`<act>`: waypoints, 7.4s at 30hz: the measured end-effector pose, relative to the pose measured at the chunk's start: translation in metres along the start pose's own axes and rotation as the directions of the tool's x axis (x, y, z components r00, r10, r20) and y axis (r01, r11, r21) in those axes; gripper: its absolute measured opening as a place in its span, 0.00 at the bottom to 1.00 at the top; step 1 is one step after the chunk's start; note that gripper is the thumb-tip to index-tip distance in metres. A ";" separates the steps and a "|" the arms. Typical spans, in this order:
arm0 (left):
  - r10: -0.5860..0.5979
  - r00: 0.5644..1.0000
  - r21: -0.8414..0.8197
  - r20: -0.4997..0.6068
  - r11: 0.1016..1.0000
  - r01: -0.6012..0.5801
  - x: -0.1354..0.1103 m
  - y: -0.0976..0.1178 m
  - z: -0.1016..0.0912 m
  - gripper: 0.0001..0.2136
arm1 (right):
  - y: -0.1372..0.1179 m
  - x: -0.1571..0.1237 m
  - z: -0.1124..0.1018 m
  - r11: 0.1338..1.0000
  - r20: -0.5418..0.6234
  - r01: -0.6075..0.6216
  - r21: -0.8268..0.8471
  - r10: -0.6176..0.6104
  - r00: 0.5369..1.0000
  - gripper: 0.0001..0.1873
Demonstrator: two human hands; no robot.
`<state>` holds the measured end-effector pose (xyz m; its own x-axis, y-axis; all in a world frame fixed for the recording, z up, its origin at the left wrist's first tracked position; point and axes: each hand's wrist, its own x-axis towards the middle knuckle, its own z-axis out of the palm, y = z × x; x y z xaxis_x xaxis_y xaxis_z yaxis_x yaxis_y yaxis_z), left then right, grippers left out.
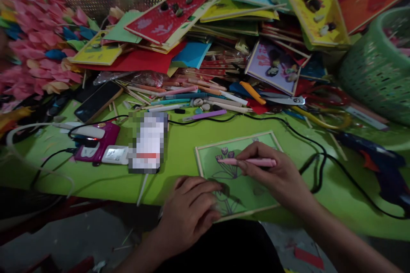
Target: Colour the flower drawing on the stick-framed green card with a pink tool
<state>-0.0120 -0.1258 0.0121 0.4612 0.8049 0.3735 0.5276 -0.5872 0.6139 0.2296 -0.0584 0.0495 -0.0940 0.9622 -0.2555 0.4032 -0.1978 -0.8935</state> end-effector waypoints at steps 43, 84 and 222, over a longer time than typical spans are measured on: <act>0.011 1.000 0.009 -0.024 1.000 -0.011 0.001 0.000 -0.001 0.17 | 0.009 -0.002 -0.003 0.999 -0.069 0.044 0.010 -0.044 0.997 0.18; -0.002 0.999 0.033 -0.032 0.999 0.003 -0.001 0.000 0.001 0.16 | 0.023 -0.003 -0.009 0.970 -0.163 0.051 0.239 -0.012 0.987 0.10; -0.011 0.999 0.090 0.032 0.996 0.008 0.000 0.001 -0.004 0.07 | 0.011 0.001 -0.010 0.987 -0.075 0.038 0.155 -0.027 0.997 0.15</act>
<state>-0.0140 -0.1258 0.0153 0.4778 0.8081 0.3445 0.5935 -0.5861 0.5517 0.2429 -0.0579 0.0426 -0.0364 0.9784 -0.2033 0.2536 -0.1878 -0.9489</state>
